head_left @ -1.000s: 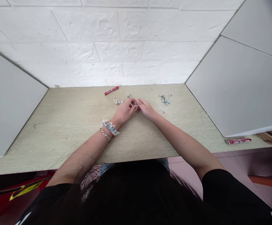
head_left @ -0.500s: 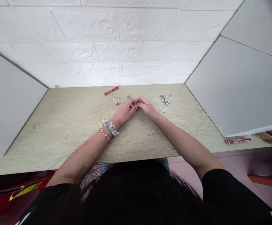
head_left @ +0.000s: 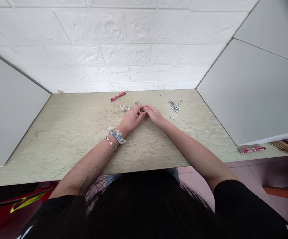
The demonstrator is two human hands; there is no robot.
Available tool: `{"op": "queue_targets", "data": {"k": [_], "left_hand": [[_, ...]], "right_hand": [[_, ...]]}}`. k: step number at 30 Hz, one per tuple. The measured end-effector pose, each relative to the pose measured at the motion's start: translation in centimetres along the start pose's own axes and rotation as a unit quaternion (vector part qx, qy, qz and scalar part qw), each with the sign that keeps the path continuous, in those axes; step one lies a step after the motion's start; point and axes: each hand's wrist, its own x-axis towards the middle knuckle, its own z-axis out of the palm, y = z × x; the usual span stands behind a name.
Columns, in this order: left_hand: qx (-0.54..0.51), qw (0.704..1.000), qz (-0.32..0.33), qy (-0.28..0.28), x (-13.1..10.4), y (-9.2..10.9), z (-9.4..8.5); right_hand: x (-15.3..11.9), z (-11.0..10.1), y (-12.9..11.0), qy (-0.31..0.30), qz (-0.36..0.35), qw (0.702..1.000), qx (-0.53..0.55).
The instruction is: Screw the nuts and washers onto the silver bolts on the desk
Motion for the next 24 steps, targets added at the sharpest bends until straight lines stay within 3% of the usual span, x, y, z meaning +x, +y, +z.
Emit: {"op": "queue_targets", "data": {"k": [8,24], "left_hand": [[-0.009,1.000,0.014,0.026,-0.2,-0.1,0.1],[0.002,0.999,0.021,0.026,-0.2,-0.5,0.3]], "right_hand": [[0.2,0.0,0.7,0.003,0.005,1.000,-0.016],[-0.1,0.1,-0.9,0.012,0.008,1.000,0.018]]}}
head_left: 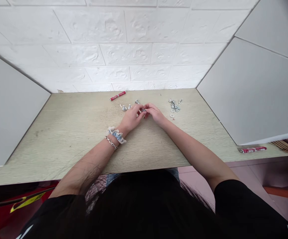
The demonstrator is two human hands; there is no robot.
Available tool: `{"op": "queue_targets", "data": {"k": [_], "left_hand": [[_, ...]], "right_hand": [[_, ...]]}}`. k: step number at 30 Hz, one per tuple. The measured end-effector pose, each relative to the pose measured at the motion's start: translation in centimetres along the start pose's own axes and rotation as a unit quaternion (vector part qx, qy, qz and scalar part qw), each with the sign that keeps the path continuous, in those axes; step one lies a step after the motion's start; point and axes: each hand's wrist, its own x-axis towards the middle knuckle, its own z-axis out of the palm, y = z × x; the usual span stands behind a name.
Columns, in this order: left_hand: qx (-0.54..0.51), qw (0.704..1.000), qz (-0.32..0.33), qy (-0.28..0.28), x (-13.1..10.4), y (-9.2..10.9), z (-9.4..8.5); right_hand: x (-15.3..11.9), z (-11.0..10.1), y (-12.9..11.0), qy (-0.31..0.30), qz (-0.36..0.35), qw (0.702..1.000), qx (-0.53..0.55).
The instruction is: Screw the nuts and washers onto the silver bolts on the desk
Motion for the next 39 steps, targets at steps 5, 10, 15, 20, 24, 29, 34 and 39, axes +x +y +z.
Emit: {"op": "queue_targets", "data": {"k": [5,10,15,20,24,29,34,39], "left_hand": [[-0.004,1.000,0.011,0.000,0.0,0.1,0.0],[-0.004,1.000,0.008,-0.005,0.0,0.2,-0.1],[-0.009,1.000,-0.004,-0.006,0.1,0.1,0.0],[-0.010,1.000,-0.010,-0.007,0.1,0.0,0.0],[-0.006,1.000,-0.022,-0.016,0.2,0.2,-0.1],[-0.012,0.999,-0.040,-0.034,0.3,0.4,-0.3],[-0.015,0.999,-0.040,-0.028,0.2,0.2,-0.2],[-0.013,0.999,-0.025,-0.017,0.2,0.1,-0.1]], "right_hand": [[0.2,-0.1,0.7,-0.006,-0.006,1.000,-0.023],[0.2,-0.2,1.2,-0.022,-0.009,0.999,-0.045],[0.2,-0.2,0.9,-0.028,-0.013,0.999,-0.032],[0.2,-0.2,0.9,-0.022,-0.011,0.999,-0.036],[0.2,-0.3,1.1,-0.021,-0.016,0.999,-0.043],[0.3,-0.5,1.3,-0.022,-0.018,0.998,-0.055],[0.2,-0.6,0.8,-0.025,-0.011,0.998,-0.053],[0.0,-0.4,0.8,-0.022,-0.015,0.998,-0.060]]}}
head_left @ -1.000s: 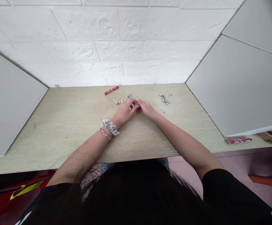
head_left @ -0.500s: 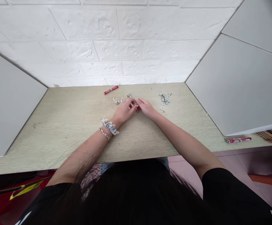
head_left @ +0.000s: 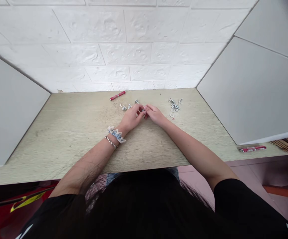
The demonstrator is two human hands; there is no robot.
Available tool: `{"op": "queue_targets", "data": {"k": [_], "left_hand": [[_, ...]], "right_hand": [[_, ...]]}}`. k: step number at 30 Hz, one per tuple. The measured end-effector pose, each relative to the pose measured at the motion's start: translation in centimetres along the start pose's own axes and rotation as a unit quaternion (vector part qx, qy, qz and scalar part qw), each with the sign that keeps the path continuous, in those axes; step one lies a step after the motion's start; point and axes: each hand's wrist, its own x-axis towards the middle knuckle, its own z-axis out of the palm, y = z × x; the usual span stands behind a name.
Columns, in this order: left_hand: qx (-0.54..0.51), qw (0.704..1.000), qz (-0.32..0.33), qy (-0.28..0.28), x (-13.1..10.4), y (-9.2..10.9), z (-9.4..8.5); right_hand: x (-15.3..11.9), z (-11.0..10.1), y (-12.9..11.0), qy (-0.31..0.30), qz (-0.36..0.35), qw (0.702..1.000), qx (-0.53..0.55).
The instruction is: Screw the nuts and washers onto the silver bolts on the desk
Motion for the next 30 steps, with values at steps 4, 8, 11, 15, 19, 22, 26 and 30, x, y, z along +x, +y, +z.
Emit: {"op": "queue_targets", "data": {"k": [4,8,11,15,19,22,26,30], "left_hand": [[-0.001,1.000,0.005,0.006,-0.1,0.0,0.0],[0.002,1.000,-0.004,0.006,-0.1,0.2,-0.1],[-0.007,1.000,-0.020,0.001,-0.1,0.3,-0.2],[-0.011,0.999,-0.042,0.004,-0.1,0.4,-0.2],[-0.010,0.999,-0.042,0.003,0.0,0.2,-0.1],[-0.003,0.999,-0.033,0.002,0.2,-0.1,0.0],[0.011,0.999,-0.031,0.029,0.2,-0.4,0.2],[0.010,0.999,-0.025,0.026,0.2,-0.3,0.1]], "right_hand": [[0.0,0.1,0.2,0.002,-0.001,1.000,-0.009],[0.0,0.2,0.1,0.005,0.001,1.000,-0.011],[0.0,0.3,0.0,0.007,0.004,1.000,-0.006],[0.0,0.2,0.0,0.006,0.009,1.000,0.005],[-0.2,0.2,0.1,0.008,0.007,0.999,-0.043],[-0.6,0.6,0.2,0.023,-0.038,0.990,-0.132],[-1.1,1.0,-0.3,0.029,-0.078,0.960,-0.268],[-1.7,0.9,-1.3,-0.017,-0.092,0.927,-0.362]]}}
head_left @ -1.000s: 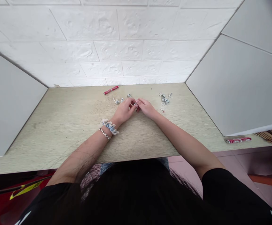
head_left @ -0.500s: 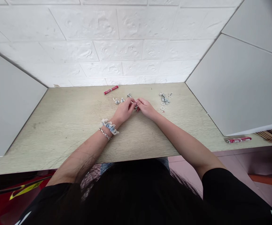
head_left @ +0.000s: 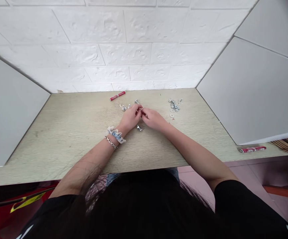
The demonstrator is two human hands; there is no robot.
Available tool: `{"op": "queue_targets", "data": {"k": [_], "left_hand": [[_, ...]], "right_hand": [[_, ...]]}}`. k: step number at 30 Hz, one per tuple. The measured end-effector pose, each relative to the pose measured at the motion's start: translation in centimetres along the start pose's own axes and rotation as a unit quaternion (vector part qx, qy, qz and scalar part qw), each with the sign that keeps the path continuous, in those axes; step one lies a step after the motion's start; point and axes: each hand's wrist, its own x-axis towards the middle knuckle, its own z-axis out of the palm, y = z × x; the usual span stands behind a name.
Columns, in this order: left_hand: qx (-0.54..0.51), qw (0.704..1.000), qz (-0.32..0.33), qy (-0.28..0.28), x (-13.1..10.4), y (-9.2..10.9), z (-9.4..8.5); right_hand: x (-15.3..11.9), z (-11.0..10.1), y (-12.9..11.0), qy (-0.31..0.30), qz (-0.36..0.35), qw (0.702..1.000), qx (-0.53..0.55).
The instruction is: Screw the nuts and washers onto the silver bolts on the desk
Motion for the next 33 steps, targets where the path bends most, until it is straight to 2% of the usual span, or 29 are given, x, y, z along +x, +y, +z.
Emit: {"op": "queue_targets", "data": {"k": [4,10,13,18,22,24,28,33], "left_hand": [[-0.003,1.000,-0.001,0.006,0.0,0.1,-0.1],[-0.010,1.000,-0.016,0.025,0.0,-0.3,-0.1],[-0.015,0.999,-0.015,0.026,0.0,-0.4,-0.1],[-0.018,0.999,-0.015,0.027,0.0,-0.2,-0.1],[-0.011,1.000,-0.014,0.025,0.1,0.0,-0.2],[-0.007,1.000,-0.017,0.012,0.1,0.2,-0.3],[-0.021,0.999,-0.017,-0.041,-0.1,0.8,-0.4],[-0.029,0.997,-0.034,-0.060,-0.1,1.0,-0.5]], "right_hand": [[-0.5,-0.7,-0.7,-0.019,-0.018,0.999,-0.035],[-1.0,-1.1,-1.6,-0.150,-0.018,0.988,-0.032],[-1.0,-0.9,-1.7,-0.160,-0.014,0.985,-0.061],[-0.8,-0.6,-1.3,-0.122,0.012,0.992,-0.014],[-0.2,0.0,-0.2,-0.015,0.060,0.993,0.101],[0.3,0.4,0.4,0.042,0.094,0.976,0.193],[0.8,0.6,1.0,0.075,0.168,0.916,0.357],[0.9,0.6,0.8,0.103,0.167,0.874,0.445]]}}
